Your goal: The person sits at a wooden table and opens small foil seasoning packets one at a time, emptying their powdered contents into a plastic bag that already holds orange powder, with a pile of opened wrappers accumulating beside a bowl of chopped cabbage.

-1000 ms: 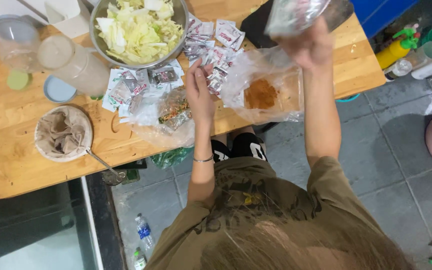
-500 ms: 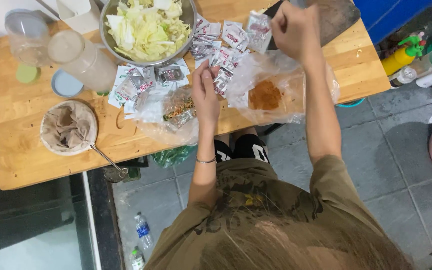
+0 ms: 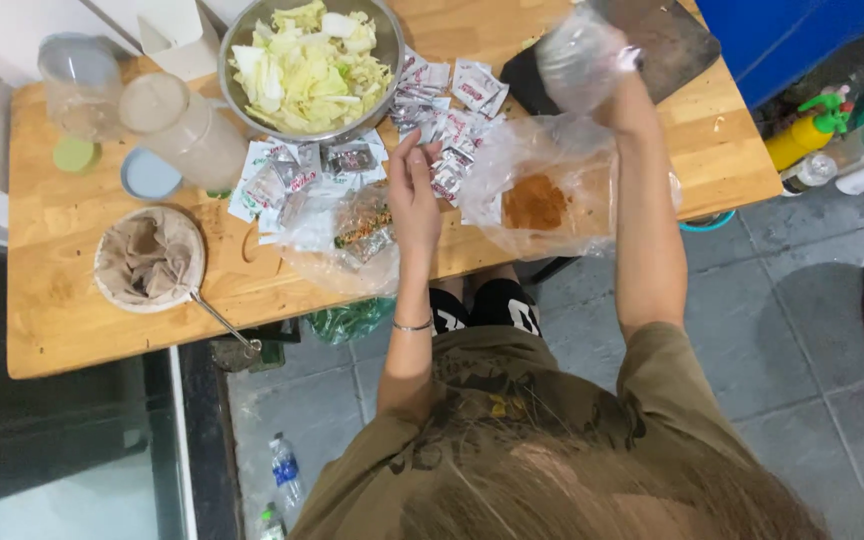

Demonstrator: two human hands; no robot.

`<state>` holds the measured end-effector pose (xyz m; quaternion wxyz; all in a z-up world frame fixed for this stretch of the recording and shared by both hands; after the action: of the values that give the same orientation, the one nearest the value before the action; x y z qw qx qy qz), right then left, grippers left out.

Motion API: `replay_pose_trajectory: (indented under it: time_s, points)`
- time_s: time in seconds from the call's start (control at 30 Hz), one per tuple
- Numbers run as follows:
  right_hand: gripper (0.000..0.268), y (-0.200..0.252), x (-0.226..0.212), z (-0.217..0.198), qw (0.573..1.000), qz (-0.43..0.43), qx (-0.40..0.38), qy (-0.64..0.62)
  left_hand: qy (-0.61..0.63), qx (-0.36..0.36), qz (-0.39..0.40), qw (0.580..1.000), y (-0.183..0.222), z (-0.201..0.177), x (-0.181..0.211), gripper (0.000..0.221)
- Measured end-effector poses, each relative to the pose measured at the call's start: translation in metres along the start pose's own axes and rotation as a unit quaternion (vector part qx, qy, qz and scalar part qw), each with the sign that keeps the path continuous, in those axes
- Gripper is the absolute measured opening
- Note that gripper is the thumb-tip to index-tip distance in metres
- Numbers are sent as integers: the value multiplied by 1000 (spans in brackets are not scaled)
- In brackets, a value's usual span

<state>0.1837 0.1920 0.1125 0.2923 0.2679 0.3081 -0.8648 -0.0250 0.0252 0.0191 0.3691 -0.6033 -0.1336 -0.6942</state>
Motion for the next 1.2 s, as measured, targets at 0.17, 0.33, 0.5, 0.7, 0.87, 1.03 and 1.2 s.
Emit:
replay_pose_trajectory:
  time_s: [0.17,0.33,0.5,0.7,0.87,1.03,1.2]
  points:
    - [30,5,9,-37,959,-24,120,257,-17,-5,12,1000,2,0,3,36]
    - [16,0,12,-8,763,-124,18,634,-19,-9,22,1000,5,2,3,35]
    - [14,3,12,40,744,-184,-60,640,-35,-20,13,999,11,4,2,35]
    - [20,9,19,15,592,-126,67,793,-9,-21,40,999,11,7,7,33]
    - [23,31,23,9,792,-172,34,584,-62,5,51,997,12,5,-1,34]
    - [13,51,12,56,646,-113,77,751,-88,-45,33,995,23,24,36,34]
    - [14,77,7,89,608,-84,0,790,-104,-158,263,946,43,53,52,40]
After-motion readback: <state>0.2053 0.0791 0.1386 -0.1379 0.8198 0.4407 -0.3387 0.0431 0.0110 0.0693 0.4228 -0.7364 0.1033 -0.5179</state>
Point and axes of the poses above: each hand's wrist, its own y-axis away from the middle knuckle, its own z-axis out of the palm, x = y × z, the point moved 4 cm from there along -y, towards the middle knuckle, and after that the axes turned 9 degrees about x, right-handed, at the moved point
